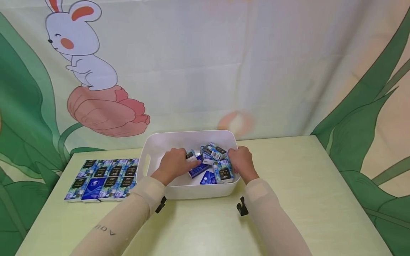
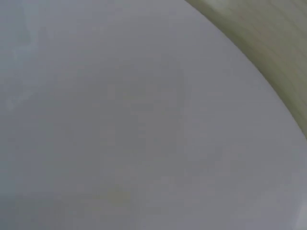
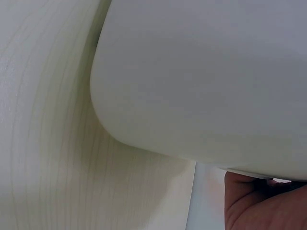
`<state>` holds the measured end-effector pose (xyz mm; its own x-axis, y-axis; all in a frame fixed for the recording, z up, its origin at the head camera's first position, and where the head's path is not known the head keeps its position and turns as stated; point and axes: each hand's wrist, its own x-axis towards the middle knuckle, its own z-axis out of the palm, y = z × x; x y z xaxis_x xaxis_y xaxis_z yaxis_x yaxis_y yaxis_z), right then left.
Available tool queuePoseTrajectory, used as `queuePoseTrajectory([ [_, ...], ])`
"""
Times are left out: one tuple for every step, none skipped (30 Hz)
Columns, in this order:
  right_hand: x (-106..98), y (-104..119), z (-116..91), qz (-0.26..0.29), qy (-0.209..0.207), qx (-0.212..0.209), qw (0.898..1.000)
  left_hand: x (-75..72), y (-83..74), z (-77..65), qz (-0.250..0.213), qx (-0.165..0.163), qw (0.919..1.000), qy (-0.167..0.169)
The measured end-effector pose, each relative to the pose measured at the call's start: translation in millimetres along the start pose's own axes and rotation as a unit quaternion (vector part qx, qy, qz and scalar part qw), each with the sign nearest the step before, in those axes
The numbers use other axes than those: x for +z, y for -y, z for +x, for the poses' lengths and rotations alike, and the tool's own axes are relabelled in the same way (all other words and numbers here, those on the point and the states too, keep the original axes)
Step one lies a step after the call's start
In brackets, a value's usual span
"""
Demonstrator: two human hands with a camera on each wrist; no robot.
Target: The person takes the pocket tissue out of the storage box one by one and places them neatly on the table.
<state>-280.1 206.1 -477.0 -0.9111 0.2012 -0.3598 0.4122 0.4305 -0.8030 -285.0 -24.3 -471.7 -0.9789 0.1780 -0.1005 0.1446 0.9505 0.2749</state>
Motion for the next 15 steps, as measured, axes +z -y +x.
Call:
queuePoseTrajectory([
  [-1,0,0,-0.001,-0.002,0.000,1.000,0.0,-1.5,0.3,0.002,-0.007,1.0000,0.002],
  [-1,0,0,-0.002,-0.004,0.000,1.000,-0.3,-3.2,0.1,0.004,-0.015,0.9999,0.004],
  [-2,1,0,-0.004,-0.005,0.001,1.000,-0.6,-4.6,-0.1,0.005,-0.023,0.9997,0.005],
  [-2,1,0,-0.005,-0.005,0.002,1.000,-0.3,-5.2,0.0,0.005,-0.030,0.9995,0.005],
  [-3,1,0,-0.006,-0.006,0.003,1.000,-0.1,-5.5,0.0,0.003,-0.035,0.9993,0.007],
  [-3,1,0,-0.006,-0.007,0.002,1.000,0.9,-5.2,0.3,0.002,-0.039,0.9992,0.009],
  [-3,1,0,-0.006,-0.007,0.000,1.000,1.3,-4.8,0.3,-0.002,-0.041,0.9991,0.012],
  [-3,1,1,-0.004,-0.007,0.001,1.000,1.5,-4.0,0.2,-0.006,-0.042,0.9990,0.016],
  [-3,1,1,-0.002,-0.007,0.002,1.000,1.5,-2.8,-0.1,-0.012,-0.041,0.9989,0.018],
  [-3,1,1,-0.001,-0.007,0.002,1.000,1.3,-1.4,-0.5,-0.020,-0.039,0.9989,0.018],
  [-2,0,1,0.001,-0.008,0.003,1.000,0.3,-0.3,-1.6,-0.026,-0.037,0.9988,0.018],
  [-2,0,1,0.003,-0.007,0.002,1.000,-0.9,0.9,-3.0,-0.032,-0.035,0.9987,0.016],
  [-1,0,1,0.004,-0.007,0.004,1.000,-2.9,2.0,-5.0,-0.037,-0.033,0.9987,0.013],
  [-1,1,1,0.007,-0.006,0.004,1.000,-4.8,3.5,-7.4,-0.039,-0.028,0.9988,0.006],
  [0,1,1,0.006,-0.006,0.004,1.000,-6.6,4.9,-10.1,-0.042,-0.022,0.9989,-0.002],
])
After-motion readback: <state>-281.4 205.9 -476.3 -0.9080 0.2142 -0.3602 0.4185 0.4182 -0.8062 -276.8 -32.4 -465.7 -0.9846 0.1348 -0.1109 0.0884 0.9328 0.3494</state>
